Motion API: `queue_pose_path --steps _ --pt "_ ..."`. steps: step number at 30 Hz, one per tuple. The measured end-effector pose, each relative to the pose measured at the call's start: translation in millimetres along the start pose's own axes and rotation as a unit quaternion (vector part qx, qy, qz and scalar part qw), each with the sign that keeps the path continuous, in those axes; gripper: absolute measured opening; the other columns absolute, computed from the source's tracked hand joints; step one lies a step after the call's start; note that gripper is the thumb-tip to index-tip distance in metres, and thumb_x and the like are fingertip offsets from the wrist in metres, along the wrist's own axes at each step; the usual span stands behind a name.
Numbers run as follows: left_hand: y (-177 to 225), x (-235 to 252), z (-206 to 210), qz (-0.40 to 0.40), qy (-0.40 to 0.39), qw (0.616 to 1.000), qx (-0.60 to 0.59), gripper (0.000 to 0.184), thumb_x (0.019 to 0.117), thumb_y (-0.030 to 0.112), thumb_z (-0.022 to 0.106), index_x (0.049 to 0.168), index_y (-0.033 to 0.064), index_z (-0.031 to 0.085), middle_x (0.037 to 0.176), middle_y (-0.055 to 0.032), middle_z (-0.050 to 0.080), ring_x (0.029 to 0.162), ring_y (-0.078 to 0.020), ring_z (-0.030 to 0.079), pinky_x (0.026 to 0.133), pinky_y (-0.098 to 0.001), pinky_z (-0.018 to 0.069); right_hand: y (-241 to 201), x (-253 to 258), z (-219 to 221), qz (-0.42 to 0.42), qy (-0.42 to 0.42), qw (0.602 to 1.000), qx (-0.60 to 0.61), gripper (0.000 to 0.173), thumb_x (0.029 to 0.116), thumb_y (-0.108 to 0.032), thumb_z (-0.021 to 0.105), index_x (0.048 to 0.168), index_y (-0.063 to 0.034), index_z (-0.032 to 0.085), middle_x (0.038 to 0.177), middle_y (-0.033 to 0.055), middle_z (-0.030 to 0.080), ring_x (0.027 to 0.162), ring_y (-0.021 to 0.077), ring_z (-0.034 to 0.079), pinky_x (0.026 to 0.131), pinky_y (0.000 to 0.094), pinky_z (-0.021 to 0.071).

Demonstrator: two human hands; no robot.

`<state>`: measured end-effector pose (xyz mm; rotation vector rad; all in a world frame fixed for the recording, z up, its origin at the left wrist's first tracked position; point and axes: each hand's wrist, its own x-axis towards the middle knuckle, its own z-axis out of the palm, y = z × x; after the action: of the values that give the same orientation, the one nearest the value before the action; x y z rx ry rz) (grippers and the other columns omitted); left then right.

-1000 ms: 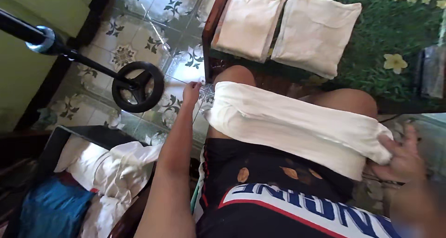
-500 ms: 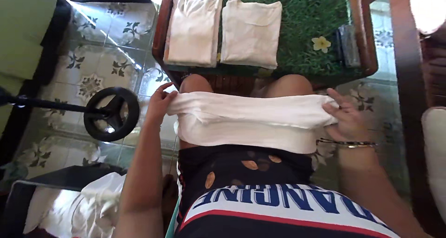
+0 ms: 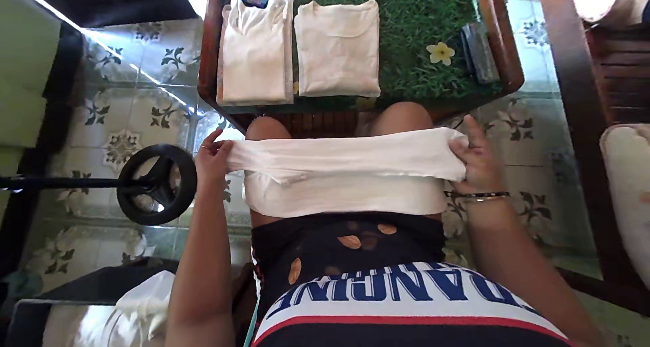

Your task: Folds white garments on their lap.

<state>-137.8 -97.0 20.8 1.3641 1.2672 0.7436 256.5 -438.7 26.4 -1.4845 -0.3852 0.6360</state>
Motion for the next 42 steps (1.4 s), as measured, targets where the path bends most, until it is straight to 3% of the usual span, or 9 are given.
queue_pose_path --steps 9,14,18,20,22,26,33,38,42 --pt "7.0 21.8 -3.0 0.012 0.0 0.993 0.12 0.042 0.099 0.022 0.067 0.138 0.0079 0.057 0.095 -0.0071 0.067 0.077 -0.0107 0.064 0.075 -0.0331 0.0559 3.9 -5.4 2.3 -0.008 0.008 1.0 0.024 0.067 0.103 -0.004 0.048 0.161 -0.0253 0.023 0.118 -0.0002 0.068 0.097 0.0099 0.07 0.087 0.0309 0.0607" --pt "14.1 -3.9 0.0 0.125 -0.026 0.951 0.283 0.059 0.094 0.028 0.074 0.142 -0.0001 0.054 0.142 -0.0336 0.046 0.127 -0.0485 0.05 0.103 -0.065 0.0415 0.3 -9.9 3.4 -0.012 0.001 1.0 0.017 0.07 0.1018 -0.006 0.051 0.162 -0.0249 0.02 0.119 -0.0011 0.068 0.097 0.009 0.071 0.086 0.0294 0.0611" --pt "13.7 -52.9 13.2 0.345 -0.143 0.867 0.332 0.058 0.0823 0.046 0.081 0.127 0.0119 0.069 0.139 -0.0267 0.051 0.132 -0.0466 0.045 0.107 -0.0671 0.036 -1.3 -10.7 1.7 -0.003 -0.003 1.0 0.008 0.074 0.1011 -0.008 0.055 0.162 -0.028 0.018 0.121 -0.0002 0.067 0.097 0.0096 0.071 0.086 0.0296 0.0612" --pt "7.7 -65.1 19.7 0.43 -0.181 0.802 0.373 0.038 0.0906 0.051 0.07 0.119 0.0264 0.076 0.128 -0.0183 0.06 0.123 -0.0405 0.051 0.104 -0.0645 0.0342 -2.1 -10.0 0.8 -0.001 -0.014 1.0 -0.005 0.079 0.0995 -0.008 0.057 0.163 -0.0298 0.015 0.123 0.0004 0.065 0.099 0.0096 0.07 0.087 0.0301 0.0606" --pt "1.8 -67.9 21.0 0.479 -0.175 0.773 0.379 0.023 0.0976 0.04 0.065 0.108 0.0258 0.079 0.117 -0.0133 0.066 0.118 -0.036 0.056 0.103 -0.0603 0.0362 -4.8 -9.8 3.1 0.0 -0.017 1.0 -0.017 0.082 0.0987 -0.006 0.057 0.163 -0.0294 0.012 0.124 0.0004 0.065 0.099 0.0089 0.069 0.087 0.0299 0.0601" --pt "1.8 -66.9 14.7 0.476 -0.161 0.781 0.37 0.019 0.0997 0.027 0.062 0.1 0.019 0.08 0.11 -0.0106 0.07 0.115 -0.0343 0.058 0.103 -0.0559 0.0374 -14.5 -11.3 9.3 0.002 -0.005 0.998 -0.056 0.086 0.0971 -0.003 0.061 0.163 -0.0272 0.012 0.124 0.0019 0.064 0.098 0.0079 0.069 0.086 0.0291 0.0601" --pt "3.2 -74.0 8.5 0.444 -0.184 0.798 0.364 0.031 0.0975 0.05 0.06 0.11 0.0271 0.078 0.121 -0.0113 0.068 0.124 -0.0357 0.054 0.105 -0.0604 0.0339 -1.0 -9.1 2.2 0.043 0.058 0.989 -0.13 0.075 0.0944 -0.011 0.07 0.159 -0.0248 0.034 0.121 0.0067 0.066 0.094 0.0156 0.069 0.081 0.0361 0.0606" --pt "53.0 -114.0 58.0 0.453 -0.092 0.815 0.349 0.042 0.1049 0.041 0.051 0.129 0.0118 0.068 0.134 -0.0192 0.062 0.137 -0.0389 0.048 0.112 -0.0621 0.0297 -43.3 -46.6 47.0 -0.213 0.131 0.851 -0.461 0.064 0.0977 -0.024 0.062 0.152 0.0028 0.041 0.145 0.0339 0.042 0.129 0.0423 0.05 0.104 0.0511 0.0481" --pt "49.8 -128.2 130.5 0.406 -0.155 0.768 0.47 0.057 0.1075 0.047 0.036 0.154 0.0151 0.047 0.164 -0.0086 0.037 0.154 -0.0374 0.023 0.117 -0.0724 0.0138 -28.6 -60.4 121.1 -0.284 -0.08 0.756 -0.584 0.061 0.1049 -0.045 0.044 0.152 -0.0059 0.047 0.16 0.015 0.042 0.151 0.0391 0.031 0.118 0.0693 0.0197"
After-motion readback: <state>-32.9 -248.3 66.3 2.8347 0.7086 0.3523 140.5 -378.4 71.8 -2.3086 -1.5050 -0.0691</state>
